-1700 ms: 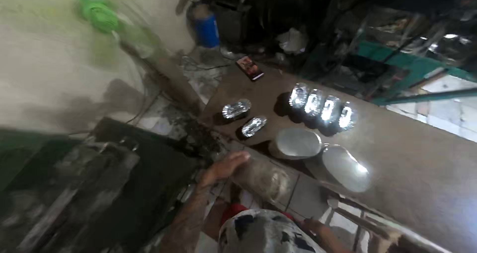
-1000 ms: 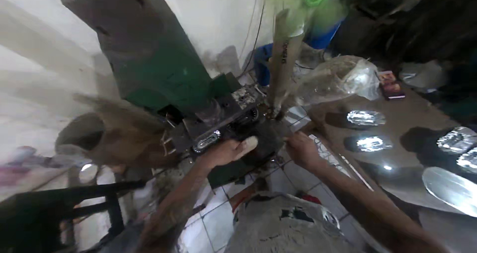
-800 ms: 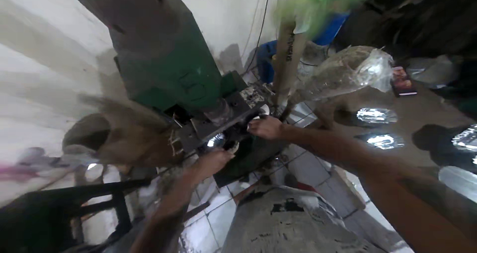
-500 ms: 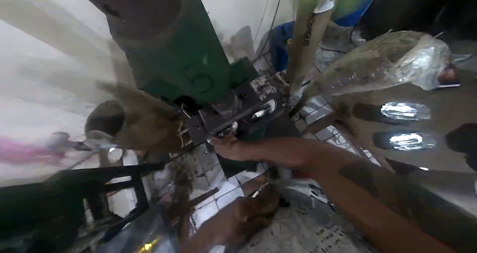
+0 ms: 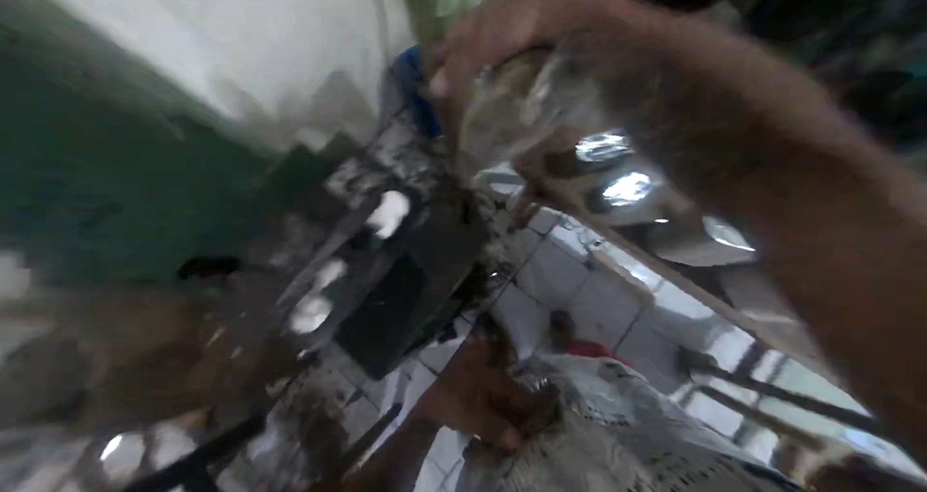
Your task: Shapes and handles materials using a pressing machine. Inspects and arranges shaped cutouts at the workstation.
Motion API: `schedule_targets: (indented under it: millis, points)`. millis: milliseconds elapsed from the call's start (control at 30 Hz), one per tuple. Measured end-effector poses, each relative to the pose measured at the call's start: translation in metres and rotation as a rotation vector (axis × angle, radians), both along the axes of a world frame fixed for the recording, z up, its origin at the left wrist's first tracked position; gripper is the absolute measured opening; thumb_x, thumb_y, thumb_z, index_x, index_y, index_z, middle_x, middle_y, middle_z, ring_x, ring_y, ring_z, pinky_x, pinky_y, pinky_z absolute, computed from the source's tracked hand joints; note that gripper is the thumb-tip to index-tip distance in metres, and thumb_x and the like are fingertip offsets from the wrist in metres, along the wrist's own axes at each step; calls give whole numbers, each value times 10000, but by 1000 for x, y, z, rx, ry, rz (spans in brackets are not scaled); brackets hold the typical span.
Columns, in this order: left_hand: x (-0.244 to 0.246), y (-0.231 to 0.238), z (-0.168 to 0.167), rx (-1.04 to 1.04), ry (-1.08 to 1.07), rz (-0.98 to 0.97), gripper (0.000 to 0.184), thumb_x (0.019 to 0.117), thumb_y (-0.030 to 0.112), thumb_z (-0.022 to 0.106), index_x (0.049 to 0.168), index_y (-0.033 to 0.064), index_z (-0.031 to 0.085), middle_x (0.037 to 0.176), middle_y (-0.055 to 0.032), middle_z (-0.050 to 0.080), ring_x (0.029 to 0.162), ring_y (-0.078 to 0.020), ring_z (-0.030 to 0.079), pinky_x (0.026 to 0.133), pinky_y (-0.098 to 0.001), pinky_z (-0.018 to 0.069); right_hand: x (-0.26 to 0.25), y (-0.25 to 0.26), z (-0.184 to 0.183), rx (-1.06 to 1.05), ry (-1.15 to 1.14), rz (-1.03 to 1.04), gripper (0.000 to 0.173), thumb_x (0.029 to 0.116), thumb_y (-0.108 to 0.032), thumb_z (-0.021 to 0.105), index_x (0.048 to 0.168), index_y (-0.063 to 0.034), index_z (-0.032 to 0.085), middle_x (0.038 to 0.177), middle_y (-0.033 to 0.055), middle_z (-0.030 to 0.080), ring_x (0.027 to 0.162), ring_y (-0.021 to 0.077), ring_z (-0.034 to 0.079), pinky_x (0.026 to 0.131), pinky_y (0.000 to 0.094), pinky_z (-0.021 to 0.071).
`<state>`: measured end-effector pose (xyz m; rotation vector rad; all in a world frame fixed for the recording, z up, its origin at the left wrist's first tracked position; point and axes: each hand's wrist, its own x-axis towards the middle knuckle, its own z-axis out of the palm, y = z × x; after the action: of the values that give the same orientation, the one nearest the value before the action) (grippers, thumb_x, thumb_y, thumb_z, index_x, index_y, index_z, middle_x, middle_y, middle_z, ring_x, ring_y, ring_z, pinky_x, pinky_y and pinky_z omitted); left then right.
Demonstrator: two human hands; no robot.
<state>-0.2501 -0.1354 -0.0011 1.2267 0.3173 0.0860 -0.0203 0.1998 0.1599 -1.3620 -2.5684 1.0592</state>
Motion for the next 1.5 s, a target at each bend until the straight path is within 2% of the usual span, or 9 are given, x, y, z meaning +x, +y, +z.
schedule_targets:
  millis: [200, 400, 567, 700, 900, 1000, 1133, 1333, 1500]
  points:
    - [118, 12, 13, 477, -158, -120, 389, 955, 286, 622, 731, -32, 645, 847, -155, 665, 820, -180, 636, 777, -334, 533, 148, -199, -79, -82, 43, 45, 699, 823, -400, 836, 1399, -89, 592, 1296, 183, 632, 1178, 364, 611, 991, 613, 491]
    - [267, 133, 32, 682, 612, 39, 419, 1045, 247, 575, 1429, 78, 558, 1504, -231, 447, 1240, -328, 589, 1028, -509, 512, 260, -387, -258, -461, -221, -555, 847, 895, -491, 734, 1576, -128, 385, 1612, 162, 389, 1477, 376, 378, 1155, 627, 345]
    - [388, 236, -58, 1142, 657, -210, 390, 1027, 340, 581, 1196, 2, 675, 1355, -271, 542, 1175, -369, 618, 991, -549, 528, 305, -443, -391, -482, -206, -690, 1086, 762, -645, 768, 1615, -149, 312, 1657, 121, 330, 1516, 347, 319, 1209, 590, 296]
    - [404, 269, -87, 1211, 619, -438, 409, 969, 401, 676, 1079, 8, 712, 1248, -228, 615, 1136, -344, 632, 1001, -525, 524, 311, -439, -385, -555, -125, -750, 1009, 775, -610, 777, 1596, -190, 369, 1671, 84, 311, 1540, 324, 276, 1219, 599, 265]
    - [404, 268, -105, 1097, 551, -400, 348, 1023, 190, 586, 1293, -23, 635, 1345, -260, 577, 1282, -374, 556, 1096, -534, 449, 305, -439, -378, -529, -132, -765, 965, 805, -633, 743, 1572, -157, 403, 1647, 102, 357, 1526, 325, 308, 1231, 580, 238]
    - [396, 272, -112, 975, 472, -378, 449, 1039, 117, 540, 1465, -10, 482, 1447, -251, 524, 1318, -369, 547, 1114, -553, 438, 289, -434, -299, -521, 133, -942, 583, 994, -386, 644, 1466, -60, 537, 1477, 202, 542, 1395, 350, 489, 1196, 540, 342]
    - [399, 265, -96, 962, 576, -339, 613, 1021, 226, 612, 1549, 48, 360, 1494, -245, 482, 1330, -391, 537, 1087, -610, 445, 298, -433, -168, 398, 96, -1185, 449, 968, -427, 661, 1161, -29, 735, 1127, 168, 735, 1067, 315, 700, 945, 507, 568]
    - [407, 248, -43, 1020, 558, -69, 726, 989, 433, 660, 1531, 22, 405, 1486, -288, 474, 1359, -451, 491, 1106, -650, 401, 380, -433, -188, 372, -184, -896, 383, 958, -380, 663, 1148, -51, 712, 1083, 109, 729, 1104, 282, 676, 1215, 530, 328]
    - [432, 143, 24, 1062, 347, -94, 427, 1003, 368, 642, 1236, 10, 653, 1033, -190, 705, 907, -320, 704, 832, -557, 578, 392, -439, -180, 258, 84, -919, 502, 1091, -401, 376, 1185, -37, 709, 1147, 86, 723, 1202, 203, 636, 1259, 477, 257]
